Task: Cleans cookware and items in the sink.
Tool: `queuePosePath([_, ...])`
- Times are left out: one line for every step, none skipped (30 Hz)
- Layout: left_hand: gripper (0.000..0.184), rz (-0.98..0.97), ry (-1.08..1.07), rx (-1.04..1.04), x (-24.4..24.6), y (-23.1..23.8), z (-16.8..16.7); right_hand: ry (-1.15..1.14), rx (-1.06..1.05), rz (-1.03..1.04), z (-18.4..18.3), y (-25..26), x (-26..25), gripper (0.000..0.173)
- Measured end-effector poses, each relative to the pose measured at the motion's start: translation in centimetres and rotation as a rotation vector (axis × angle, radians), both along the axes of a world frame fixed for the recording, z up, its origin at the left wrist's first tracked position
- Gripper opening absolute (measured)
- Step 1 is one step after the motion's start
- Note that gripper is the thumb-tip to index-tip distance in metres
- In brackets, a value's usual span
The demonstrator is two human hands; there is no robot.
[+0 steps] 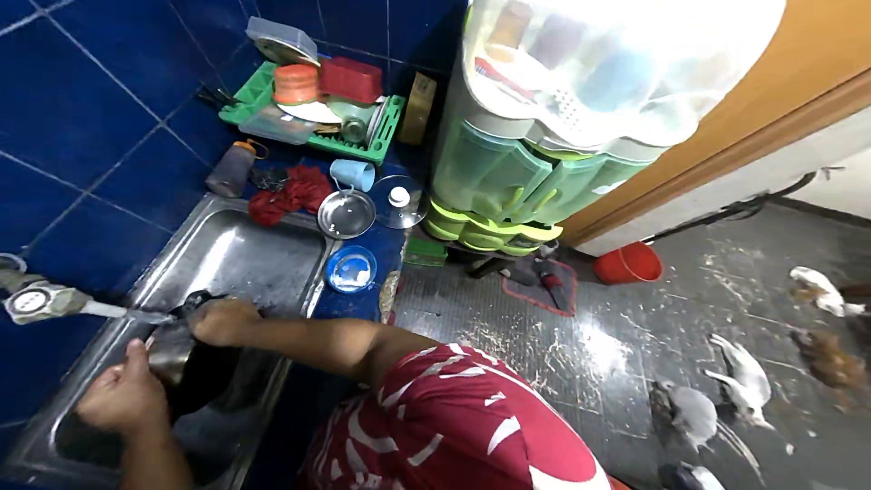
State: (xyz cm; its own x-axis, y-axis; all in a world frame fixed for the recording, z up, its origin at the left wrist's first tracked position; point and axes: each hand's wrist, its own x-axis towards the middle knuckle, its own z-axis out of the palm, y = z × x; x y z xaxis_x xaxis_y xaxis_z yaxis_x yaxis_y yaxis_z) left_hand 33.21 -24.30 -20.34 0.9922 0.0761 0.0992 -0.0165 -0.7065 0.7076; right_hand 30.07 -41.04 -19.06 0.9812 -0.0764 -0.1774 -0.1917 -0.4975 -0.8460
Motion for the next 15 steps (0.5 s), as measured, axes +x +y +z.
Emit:
queuePosePath([0.065,-0.014,0.000,-0.002,0.0,-0.2,-0.1,-0.005,-0.022,0.006,-0.5,-0.3,0.4,0.039])
queuePosePath([0.064,-0.026,0.001,-0.017,-0.4,-0.5,0.1,0.002,-0.057,0.028,-1.2,-0.9,0.9,0.037])
queuePosePath([0.063,-0.035,-0.012,-0.036,-0.7,-0.9,0.4,0.025,-0.039,0.026,-1.5,-1.8,1.4,0.037])
queuePosePath([0.062,-0.041,-0.038,-0.057,-0.8,-1.3,0.5,0.064,0.047,-0.028,-1.7,-2.6,1.7,0.037])
queuePosePath([0.061,-0.044,-0.071,-0.076,-0.7,-1.4,0.3,0.090,0.144,-0.112,-1.6,-3.0,1.7,0.036])
queuePosePath([0.060,-0.041,-0.097,-0.087,-0.4,-1.5,-0.2,0.097,0.175,-0.167,-1.1,-3.0,1.5,0.034])
queuePosePath([0.060,-0.036,-0.103,-0.087,0.0,-1.7,-0.7,0.081,0.152,-0.189,-0.6,-2.8,1.3,0.033])
queuePosePath([0.061,-0.034,-0.091,-0.074,0.6,-1.8,-1.1,0.056,0.104,-0.183,0.2,-2.5,1.0,0.031])
queuePosePath([0.061,-0.033,-0.073,-0.054,1.1,-1.8,-1.3,0.041,0.057,-0.156,0.9,-2.2,0.5,0.031])
queuePosePath([0.061,-0.034,-0.051,-0.034,1.2,-1.8,-1.2,0.050,0.035,-0.121,1.5,-2.1,0.0,0.031])
queuePosePath([0.060,-0.038,-0.038,-0.030,1.2,-1.9,-0.8,0.068,0.057,-0.106,1.8,-2.4,-0.4,0.032])
queuePosePath([0.057,-0.034,-0.059,-0.042,1.3,-1.9,-0.5,0.087,0.132,-0.131,1.7,-3.0,-0.5,0.031])
queuePosePath([0.054,-0.027,-0.100,-0.082,1.5,-1.8,-0.4,0.120,0.224,-0.179,1.0,-3.7,-0.1,0.031])
queuePosePath([0.051,-0.017,-0.133,-0.133,1.5,-1.8,-0.4,0.167,0.301,-0.229,0.0,-4.3,0.5,0.033])
queuePosePath([0.048,-0.007,-0.155,-0.165,1.4,-1.7,-0.2,0.183,0.337,-0.269,-0.7,-4.5,1.1,0.033])
